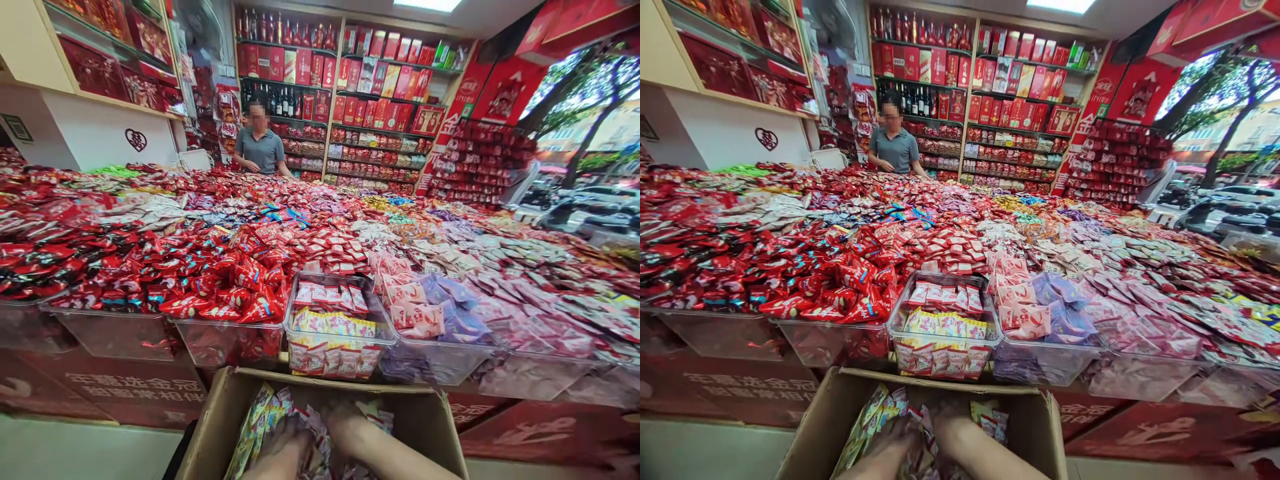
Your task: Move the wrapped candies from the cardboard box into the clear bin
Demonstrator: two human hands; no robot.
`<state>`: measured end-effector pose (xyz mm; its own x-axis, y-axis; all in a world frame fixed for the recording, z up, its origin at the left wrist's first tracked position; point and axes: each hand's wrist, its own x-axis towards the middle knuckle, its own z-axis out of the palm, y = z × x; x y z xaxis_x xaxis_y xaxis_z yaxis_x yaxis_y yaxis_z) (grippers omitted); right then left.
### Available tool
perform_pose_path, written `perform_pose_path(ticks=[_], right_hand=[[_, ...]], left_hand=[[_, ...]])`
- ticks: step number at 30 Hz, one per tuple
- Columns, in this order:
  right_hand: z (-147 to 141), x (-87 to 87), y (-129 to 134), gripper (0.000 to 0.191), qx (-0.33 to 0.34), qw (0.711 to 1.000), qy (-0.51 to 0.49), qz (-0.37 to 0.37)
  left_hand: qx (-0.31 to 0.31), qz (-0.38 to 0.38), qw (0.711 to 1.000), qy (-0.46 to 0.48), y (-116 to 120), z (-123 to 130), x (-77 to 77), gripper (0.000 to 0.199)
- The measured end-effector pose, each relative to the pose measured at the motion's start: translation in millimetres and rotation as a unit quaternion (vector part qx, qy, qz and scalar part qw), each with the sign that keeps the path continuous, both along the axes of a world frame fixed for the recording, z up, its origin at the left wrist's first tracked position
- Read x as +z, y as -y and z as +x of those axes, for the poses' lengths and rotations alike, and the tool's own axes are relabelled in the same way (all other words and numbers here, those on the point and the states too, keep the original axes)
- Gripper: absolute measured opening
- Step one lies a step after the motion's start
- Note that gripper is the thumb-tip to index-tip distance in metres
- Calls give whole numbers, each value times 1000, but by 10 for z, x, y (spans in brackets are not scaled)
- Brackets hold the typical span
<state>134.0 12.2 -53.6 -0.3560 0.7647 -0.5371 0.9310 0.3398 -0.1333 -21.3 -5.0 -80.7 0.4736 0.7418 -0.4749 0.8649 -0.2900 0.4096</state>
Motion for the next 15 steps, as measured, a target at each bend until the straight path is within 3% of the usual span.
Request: perform_pose_path(ticks=[3, 5, 10, 15], right_hand=[[89, -309, -75, 108, -56, 993, -90, -60], [126, -502, -63, 115, -109, 980, -147, -74], [8, -800, 111, 94, -194, 956, -204, -89], [-117, -775, 191, 61, -190, 971, -144, -31]], left_hand=[[44, -8, 993, -109, -52, -31, -65, 86], [35, -19, 992, -117, -63, -27, -95, 89], [9, -33, 999, -31, -17, 3, -26, 79], [25, -43, 999, 16, 26, 10, 74, 59]])
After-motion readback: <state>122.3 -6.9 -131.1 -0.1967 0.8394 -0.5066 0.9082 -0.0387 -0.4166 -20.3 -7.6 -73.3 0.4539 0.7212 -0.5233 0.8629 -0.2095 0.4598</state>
